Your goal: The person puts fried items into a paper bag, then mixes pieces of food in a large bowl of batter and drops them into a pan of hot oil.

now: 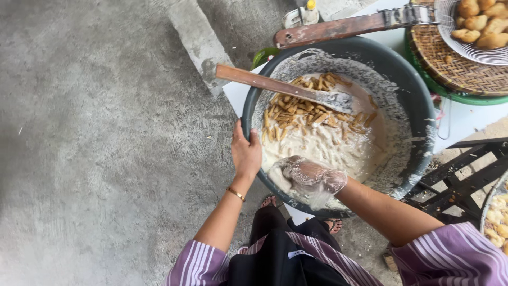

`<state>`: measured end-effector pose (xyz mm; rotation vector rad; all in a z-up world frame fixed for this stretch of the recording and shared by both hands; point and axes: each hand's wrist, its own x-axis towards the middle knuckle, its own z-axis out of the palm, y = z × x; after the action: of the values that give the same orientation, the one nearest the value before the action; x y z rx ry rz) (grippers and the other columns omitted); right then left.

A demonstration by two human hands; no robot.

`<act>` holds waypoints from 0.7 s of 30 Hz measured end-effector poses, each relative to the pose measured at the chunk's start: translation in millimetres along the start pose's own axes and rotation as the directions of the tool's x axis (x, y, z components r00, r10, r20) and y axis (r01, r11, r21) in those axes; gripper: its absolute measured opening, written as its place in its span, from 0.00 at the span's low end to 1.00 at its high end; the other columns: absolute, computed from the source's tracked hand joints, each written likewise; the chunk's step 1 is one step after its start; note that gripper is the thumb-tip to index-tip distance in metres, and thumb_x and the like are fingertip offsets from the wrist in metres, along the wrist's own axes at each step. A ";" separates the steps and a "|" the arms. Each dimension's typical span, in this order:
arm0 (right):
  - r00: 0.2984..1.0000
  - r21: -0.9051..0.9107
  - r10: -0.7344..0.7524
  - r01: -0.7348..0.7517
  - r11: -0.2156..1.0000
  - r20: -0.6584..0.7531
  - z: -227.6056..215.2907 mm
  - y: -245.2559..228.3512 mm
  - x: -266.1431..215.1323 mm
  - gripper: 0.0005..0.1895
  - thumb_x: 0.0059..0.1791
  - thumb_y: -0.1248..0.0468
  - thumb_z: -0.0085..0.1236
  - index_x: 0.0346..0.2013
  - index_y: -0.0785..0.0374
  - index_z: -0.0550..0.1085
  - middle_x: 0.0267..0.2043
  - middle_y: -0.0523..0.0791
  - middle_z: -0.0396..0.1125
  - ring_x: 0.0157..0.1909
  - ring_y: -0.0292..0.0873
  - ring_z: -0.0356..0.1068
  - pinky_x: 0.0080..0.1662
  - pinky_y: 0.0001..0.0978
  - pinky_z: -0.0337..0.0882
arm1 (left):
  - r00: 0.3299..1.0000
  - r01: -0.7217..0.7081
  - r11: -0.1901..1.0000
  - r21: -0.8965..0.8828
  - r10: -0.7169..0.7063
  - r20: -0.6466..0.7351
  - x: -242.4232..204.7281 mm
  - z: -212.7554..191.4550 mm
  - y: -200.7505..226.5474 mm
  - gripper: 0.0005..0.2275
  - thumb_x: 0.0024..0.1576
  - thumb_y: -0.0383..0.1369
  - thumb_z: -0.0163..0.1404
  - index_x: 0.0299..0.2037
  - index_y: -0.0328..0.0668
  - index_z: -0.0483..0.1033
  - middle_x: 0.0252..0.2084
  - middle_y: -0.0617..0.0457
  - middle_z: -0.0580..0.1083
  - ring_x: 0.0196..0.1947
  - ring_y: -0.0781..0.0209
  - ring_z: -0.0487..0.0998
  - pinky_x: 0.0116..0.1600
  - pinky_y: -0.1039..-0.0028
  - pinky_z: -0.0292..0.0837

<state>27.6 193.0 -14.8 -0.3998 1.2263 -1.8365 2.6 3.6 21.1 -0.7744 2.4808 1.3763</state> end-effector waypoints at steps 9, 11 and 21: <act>0.954 0.310 -0.104 0.193 0.931 -0.281 -10.6 -96.2 -149.3 0.08 0.50 0.68 0.54 0.26 0.67 0.73 0.31 0.48 0.70 0.39 0.43 0.70 0.44 0.32 0.70 | 0.839 -0.441 0.871 0.216 0.486 -0.246 37.9 11.5 -62.1 0.25 0.64 0.38 0.49 0.66 0.24 0.62 0.59 0.26 0.71 0.58 0.30 0.73 0.60 0.52 0.67; 0.909 0.259 -0.140 0.256 0.932 -0.393 -24.5 -116.3 -208.3 0.08 0.50 0.70 0.53 0.25 0.67 0.72 0.31 0.48 0.70 0.40 0.43 0.70 0.46 0.32 0.70 | 0.833 -0.461 0.865 0.197 0.499 -0.240 44.3 7.5 -70.9 0.26 0.64 0.40 0.50 0.65 0.24 0.63 0.57 0.28 0.71 0.56 0.30 0.72 0.59 0.51 0.65; -0.061 0.085 0.060 -0.802 0.591 -0.996 -192.9 -17.1 -577.9 0.09 0.48 0.71 0.51 0.35 0.63 0.80 0.39 0.51 0.77 0.39 0.45 0.72 0.42 0.37 0.73 | 0.802 -0.416 0.787 0.457 0.554 -0.224 93.8 -27.6 -140.5 0.20 0.69 0.34 0.57 0.62 0.25 0.67 0.58 0.28 0.73 0.58 0.32 0.74 0.65 0.52 0.68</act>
<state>222.0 769.6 20.6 1.1912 2.4322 -0.7627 0.6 -112.3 -104.9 -0.2955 3.2706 0.8461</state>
